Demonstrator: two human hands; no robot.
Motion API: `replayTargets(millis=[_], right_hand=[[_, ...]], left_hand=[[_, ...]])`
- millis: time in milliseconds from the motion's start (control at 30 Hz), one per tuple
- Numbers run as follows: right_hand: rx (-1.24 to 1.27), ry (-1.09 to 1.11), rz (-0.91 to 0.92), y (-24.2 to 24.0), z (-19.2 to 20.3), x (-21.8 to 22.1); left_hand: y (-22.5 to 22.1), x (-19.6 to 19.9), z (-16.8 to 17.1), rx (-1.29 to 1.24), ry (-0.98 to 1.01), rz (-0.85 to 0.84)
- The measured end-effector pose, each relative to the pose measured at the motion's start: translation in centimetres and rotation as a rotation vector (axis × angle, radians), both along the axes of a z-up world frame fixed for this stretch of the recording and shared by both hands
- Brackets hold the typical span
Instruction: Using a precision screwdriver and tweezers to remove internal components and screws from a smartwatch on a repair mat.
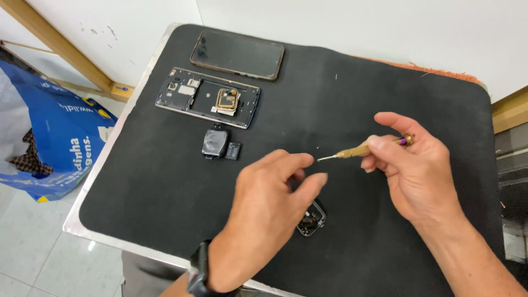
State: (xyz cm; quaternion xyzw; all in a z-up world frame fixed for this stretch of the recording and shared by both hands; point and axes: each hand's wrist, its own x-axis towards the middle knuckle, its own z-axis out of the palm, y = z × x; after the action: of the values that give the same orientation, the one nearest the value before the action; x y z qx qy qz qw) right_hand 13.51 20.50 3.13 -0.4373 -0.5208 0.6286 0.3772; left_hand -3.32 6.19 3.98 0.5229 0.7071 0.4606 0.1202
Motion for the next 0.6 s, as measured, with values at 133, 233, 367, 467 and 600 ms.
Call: replayTargets(millis=[133,233,367,467,600], right_hand=[[0.028,0.014,-0.005,-0.4,0.3,0.2],[0.052,0.027,0.01,-0.3,0.2,0.4],[0.039,0.018,0.006,-0.3,0.2,0.2],[0.034,0.013,-0.001,-0.2,0.4,0.1],[0.034,0.009,0.01,-0.3,0.5,0.0]], left_hand=[[1.0,0.8,0.5,-0.176,-0.308,0.046],[1.3,0.8,0.7,-0.188,-0.502,0.041],[1.4,0.4,1.2,-0.257,-0.711,0.066],[1.6,0.3,2.1,-0.296,-0.899,0.113],[1.4,0.1,1.5,-0.243,-0.88,0.087]])
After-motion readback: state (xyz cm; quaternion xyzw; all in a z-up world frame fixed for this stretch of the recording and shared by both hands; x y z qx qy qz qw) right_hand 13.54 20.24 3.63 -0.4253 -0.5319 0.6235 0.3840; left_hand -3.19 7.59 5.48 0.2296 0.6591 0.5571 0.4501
